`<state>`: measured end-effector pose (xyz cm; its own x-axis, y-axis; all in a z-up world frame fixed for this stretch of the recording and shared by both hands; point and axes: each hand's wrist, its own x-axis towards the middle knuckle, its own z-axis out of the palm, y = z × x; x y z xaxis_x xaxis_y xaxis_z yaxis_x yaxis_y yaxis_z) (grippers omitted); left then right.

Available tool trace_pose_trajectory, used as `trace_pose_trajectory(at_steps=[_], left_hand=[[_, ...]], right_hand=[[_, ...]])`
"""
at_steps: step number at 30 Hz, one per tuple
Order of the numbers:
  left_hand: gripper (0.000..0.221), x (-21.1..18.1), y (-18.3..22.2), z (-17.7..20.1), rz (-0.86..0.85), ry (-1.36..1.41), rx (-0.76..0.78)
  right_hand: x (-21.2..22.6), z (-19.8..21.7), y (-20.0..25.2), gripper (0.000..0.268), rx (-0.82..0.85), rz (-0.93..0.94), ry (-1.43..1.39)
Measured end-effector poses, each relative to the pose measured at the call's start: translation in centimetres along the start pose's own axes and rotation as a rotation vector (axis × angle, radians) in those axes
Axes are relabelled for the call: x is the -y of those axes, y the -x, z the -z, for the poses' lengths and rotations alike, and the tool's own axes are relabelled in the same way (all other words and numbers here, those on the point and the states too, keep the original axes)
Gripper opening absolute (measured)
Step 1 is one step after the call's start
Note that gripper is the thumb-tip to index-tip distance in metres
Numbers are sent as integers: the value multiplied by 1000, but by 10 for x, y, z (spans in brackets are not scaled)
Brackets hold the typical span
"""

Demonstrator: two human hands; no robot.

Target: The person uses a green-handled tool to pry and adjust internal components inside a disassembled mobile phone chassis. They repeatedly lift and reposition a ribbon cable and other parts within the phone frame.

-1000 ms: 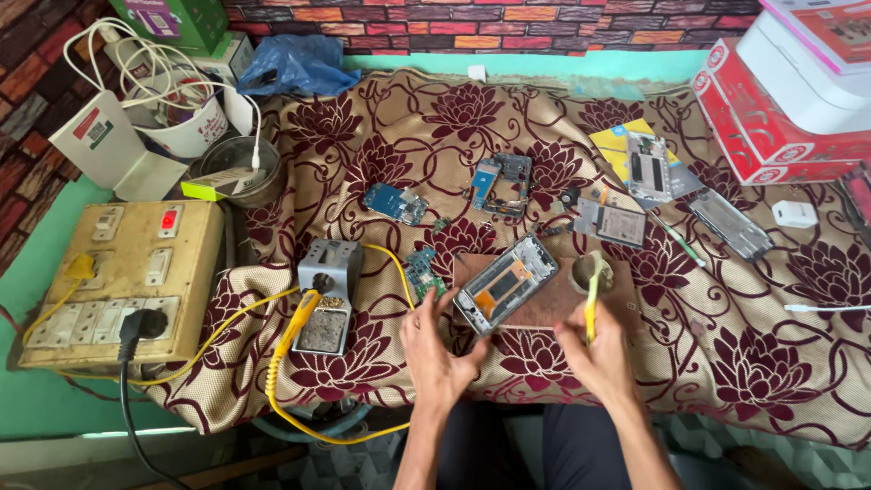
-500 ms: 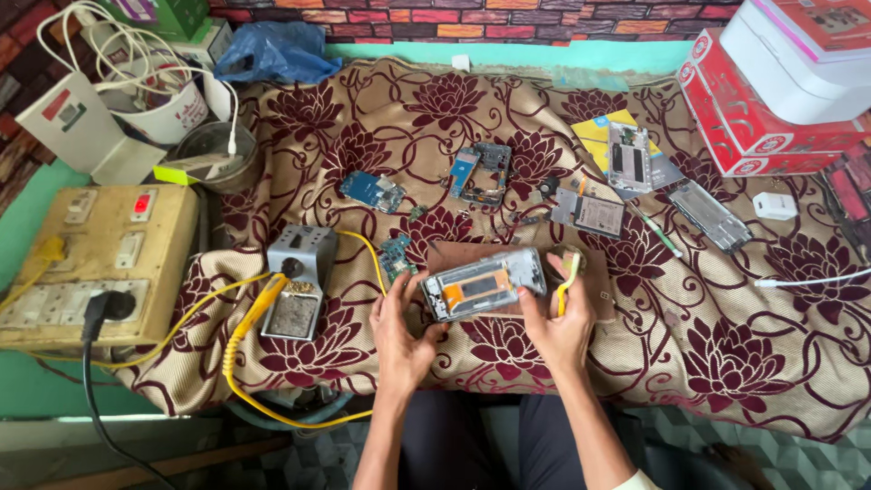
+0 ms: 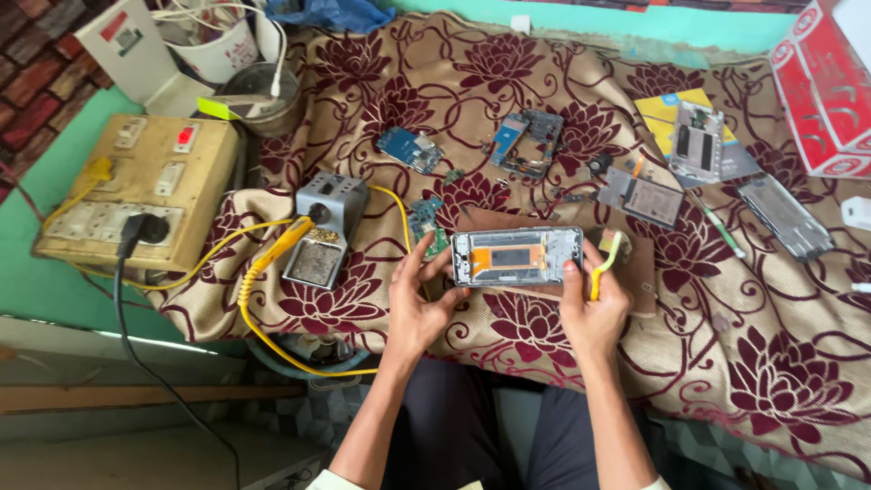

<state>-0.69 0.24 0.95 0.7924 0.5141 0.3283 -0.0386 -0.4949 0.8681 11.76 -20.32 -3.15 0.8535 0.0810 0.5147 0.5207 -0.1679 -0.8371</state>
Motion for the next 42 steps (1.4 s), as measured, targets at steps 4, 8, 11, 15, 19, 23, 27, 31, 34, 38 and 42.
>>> trace_pose_trajectory(at_steps=[4, 8, 11, 15, 19, 23, 27, 31, 34, 38, 42], left_hand=[[93, -7, -6, 2, 184, 504, 38], [94, 2, -6, 2, 180, 626, 57], [87, 16, -5, 6, 130, 648, 103], [58, 29, -7, 6, 141, 682, 125], [48, 34, -8, 6, 209, 771, 141], [43, 34, -7, 5, 200, 750, 151], [40, 27, -8, 6, 186, 764, 130], [43, 23, -5, 5, 158, 722, 108], [45, 24, -3, 5, 151, 680, 142], [45, 27, -6, 10, 148, 761, 213], [56, 28, -8, 12, 137, 765, 229]], right_hand=[[1, -2, -3, 41, -3, 73, 1], [0, -1, -2, 41, -4, 42, 49], [-1, -1, 0, 41, 2, -5, 93], [-2, 2, -1, 41, 37, 26, 3], [-9, -1, -1, 41, 25, -27, 44], [-18, 0, 3, 40, 14, 20, 54], [-16, -1, 0, 39, 12, 9, 39], [-10, -1, 1, 37, 29, 0, 50], [-6, -2, 0, 35, 42, 2, 31], [-5, -5, 0, 32, 69, 45, 29], [-8, -4, 0, 32, 65, 75, -16]])
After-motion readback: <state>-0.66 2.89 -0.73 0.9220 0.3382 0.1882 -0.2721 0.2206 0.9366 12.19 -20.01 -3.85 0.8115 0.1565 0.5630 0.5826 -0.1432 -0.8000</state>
